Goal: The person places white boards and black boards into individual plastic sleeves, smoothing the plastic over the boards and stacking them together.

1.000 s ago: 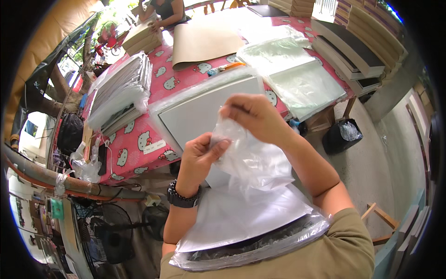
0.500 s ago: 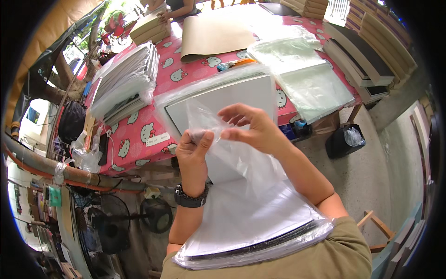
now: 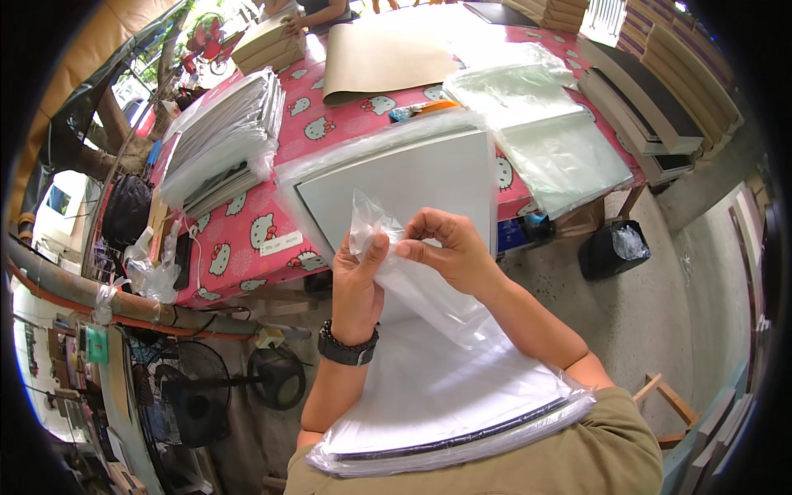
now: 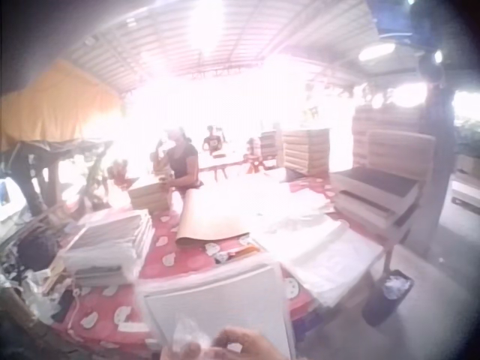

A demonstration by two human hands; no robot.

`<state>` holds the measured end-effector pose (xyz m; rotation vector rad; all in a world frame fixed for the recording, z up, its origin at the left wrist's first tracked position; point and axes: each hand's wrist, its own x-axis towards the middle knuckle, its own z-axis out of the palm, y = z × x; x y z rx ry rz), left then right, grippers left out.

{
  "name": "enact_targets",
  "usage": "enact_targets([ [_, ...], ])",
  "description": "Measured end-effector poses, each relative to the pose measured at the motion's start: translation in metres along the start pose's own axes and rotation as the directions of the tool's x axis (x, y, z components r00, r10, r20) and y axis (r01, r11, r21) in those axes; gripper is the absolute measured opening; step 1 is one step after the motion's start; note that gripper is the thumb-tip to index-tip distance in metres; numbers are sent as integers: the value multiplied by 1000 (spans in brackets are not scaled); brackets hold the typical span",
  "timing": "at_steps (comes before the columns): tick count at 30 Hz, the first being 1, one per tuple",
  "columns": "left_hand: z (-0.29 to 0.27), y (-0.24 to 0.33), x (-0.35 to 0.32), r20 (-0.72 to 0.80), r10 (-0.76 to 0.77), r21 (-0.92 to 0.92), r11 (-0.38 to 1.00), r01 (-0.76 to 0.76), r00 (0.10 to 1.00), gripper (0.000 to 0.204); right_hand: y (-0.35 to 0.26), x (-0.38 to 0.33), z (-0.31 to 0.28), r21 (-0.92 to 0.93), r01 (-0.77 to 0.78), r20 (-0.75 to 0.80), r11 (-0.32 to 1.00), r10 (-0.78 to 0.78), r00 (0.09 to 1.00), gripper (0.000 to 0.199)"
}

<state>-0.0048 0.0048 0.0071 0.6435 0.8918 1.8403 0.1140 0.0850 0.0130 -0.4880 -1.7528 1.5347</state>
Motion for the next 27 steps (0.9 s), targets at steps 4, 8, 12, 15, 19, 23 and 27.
enact_targets([
  [4,11,6,0,-19,-47,6,999,47,999,25,-6,0,-1,16,-48,28,999,47,998,17],
  [8,9,1,1,-27,-91,41,995,93,995,23,0,-1,4,-136,167,-11,976,-170,985,14],
  [12,2,1,-3,-36,-36,130,991,41,999,22,-3,-1,1,-446,283,21,849,-305,952,10],
  [15,6,4,-5,-17,-48,83,995,49,999,27,-5,-1,2,-556,337,19,760,-393,919,10],
  [19,8,7,-11,-45,-77,-102,992,72,996,32,2,4,-8,-694,292,-65,659,-461,885,12],
  [23,-7,6,-6,40,-101,-279,954,108,994,33,8,9,-23,274,-68,-110,959,101,989,17],
  [27,0,4,-4,-36,-56,-73,996,53,998,31,7,1,-15,243,46,311,969,-122,943,16],
])
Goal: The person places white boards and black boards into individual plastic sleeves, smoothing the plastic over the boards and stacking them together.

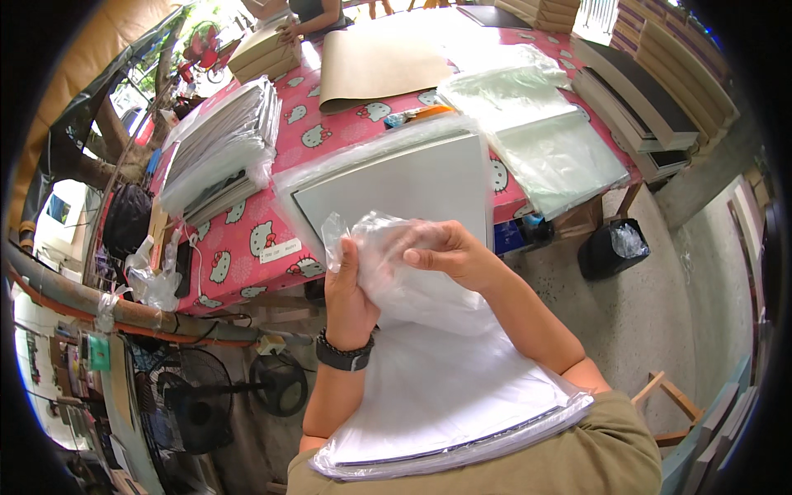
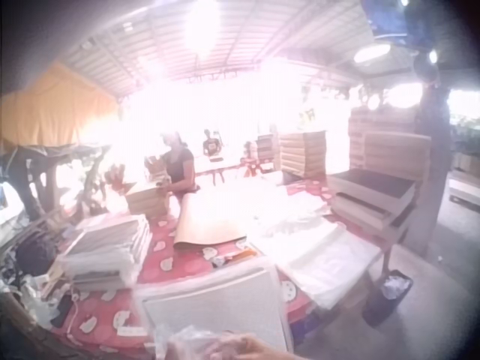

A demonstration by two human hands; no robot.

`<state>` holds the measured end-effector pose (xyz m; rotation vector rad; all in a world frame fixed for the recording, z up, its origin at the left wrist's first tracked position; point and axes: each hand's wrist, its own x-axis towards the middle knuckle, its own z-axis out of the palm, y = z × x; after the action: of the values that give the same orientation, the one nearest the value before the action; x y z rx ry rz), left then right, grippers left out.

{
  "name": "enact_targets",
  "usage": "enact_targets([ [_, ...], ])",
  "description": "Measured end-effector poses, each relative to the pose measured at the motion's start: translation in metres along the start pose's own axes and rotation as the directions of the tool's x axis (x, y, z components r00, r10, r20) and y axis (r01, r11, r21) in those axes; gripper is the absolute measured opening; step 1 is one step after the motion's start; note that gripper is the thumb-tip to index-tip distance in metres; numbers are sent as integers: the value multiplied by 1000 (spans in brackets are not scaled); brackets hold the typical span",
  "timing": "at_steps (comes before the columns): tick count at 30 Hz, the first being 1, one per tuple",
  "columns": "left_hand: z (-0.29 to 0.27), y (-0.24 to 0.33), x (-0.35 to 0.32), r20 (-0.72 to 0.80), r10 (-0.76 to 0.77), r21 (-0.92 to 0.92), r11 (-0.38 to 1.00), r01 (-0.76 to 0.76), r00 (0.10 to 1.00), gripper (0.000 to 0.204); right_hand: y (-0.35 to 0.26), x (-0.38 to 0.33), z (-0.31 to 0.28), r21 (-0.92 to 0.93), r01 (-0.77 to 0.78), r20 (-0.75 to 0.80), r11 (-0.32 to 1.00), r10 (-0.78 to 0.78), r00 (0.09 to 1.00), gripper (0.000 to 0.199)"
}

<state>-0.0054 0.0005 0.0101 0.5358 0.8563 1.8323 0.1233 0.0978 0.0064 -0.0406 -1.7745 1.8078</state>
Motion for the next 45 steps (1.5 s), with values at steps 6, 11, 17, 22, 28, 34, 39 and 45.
enact_targets([
  [6,-100,2,-1,-300,98,189,981,-41,949,29,-6,-28,-62,711,177,-287,680,51,956,14],
  [11,-246,82,-86,-306,891,788,435,-436,335,31,-80,-74,-148,-267,296,-890,917,-352,289,16],
  [17,-88,90,-66,23,637,781,470,-412,770,25,-36,0,-23,-167,-136,-65,976,127,990,30],
  [22,8,42,-46,353,-152,835,496,-238,923,22,-65,17,28,-570,16,174,822,102,979,15],
  [28,-58,29,-54,254,38,-267,963,32,967,43,-44,-23,-13,138,-206,799,969,14,601,16],
  [34,-114,-10,-33,565,-11,-361,896,259,825,50,-14,-33,-19,798,-159,443,581,-389,808,15],
  [39,-109,-9,-27,799,140,-223,972,72,585,39,-28,-32,-37,857,-114,298,502,-304,905,22],
  [45,-92,42,-32,-122,132,-326,931,-165,984,35,-30,-34,-35,-348,-158,804,924,381,457,32],
])
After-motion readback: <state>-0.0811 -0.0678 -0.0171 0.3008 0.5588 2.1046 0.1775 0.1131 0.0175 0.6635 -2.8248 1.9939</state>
